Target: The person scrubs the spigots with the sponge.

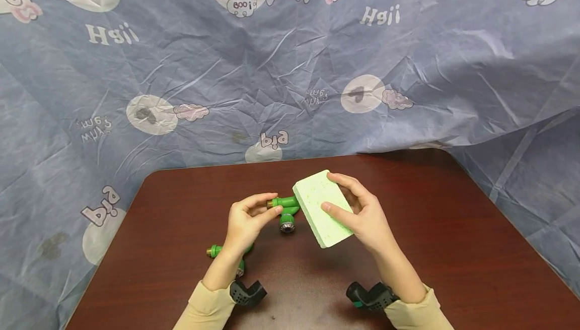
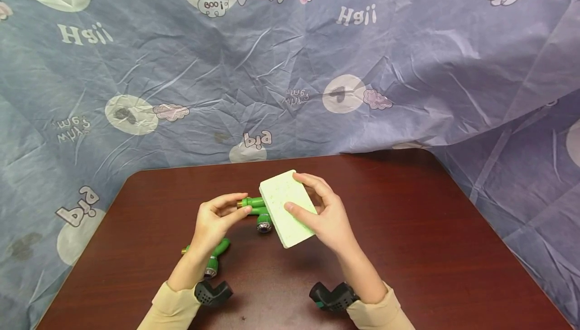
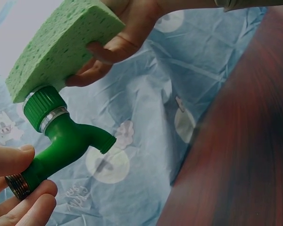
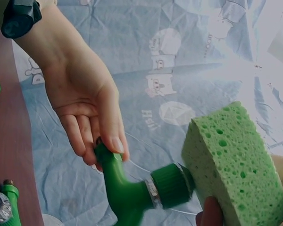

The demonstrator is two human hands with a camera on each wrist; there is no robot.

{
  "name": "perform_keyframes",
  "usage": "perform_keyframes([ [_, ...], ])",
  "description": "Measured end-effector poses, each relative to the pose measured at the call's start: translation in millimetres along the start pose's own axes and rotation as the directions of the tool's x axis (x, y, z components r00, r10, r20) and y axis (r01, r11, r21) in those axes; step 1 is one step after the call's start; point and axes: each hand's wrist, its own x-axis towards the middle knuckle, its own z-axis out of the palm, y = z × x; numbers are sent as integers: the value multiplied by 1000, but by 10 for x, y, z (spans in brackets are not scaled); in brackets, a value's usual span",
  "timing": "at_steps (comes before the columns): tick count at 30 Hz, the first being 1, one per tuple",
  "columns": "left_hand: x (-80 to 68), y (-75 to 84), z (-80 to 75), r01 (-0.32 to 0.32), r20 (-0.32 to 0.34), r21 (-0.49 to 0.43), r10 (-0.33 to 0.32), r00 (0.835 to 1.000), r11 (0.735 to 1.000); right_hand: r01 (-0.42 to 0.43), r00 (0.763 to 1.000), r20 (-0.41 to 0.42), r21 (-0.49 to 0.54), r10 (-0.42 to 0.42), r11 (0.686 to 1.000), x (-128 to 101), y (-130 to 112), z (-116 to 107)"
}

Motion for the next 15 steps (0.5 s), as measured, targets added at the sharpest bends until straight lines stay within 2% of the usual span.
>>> perform_keyframes([
  [4, -1, 17, -14, -18, -8, -1, 18, 1000, 1000, -6, 1000, -5, 0, 6, 1000, 7, -13, -61],
  [8, -7, 37, -11, -9, 1, -17, 9, 1000, 1000, -26, 999, -30, 36, 27, 999, 21, -15, -95],
  [15, -12, 44, 12, 10, 19, 6, -10, 1000, 1000, -33, 998, -49, 56, 35, 998, 16, 1, -47],
])
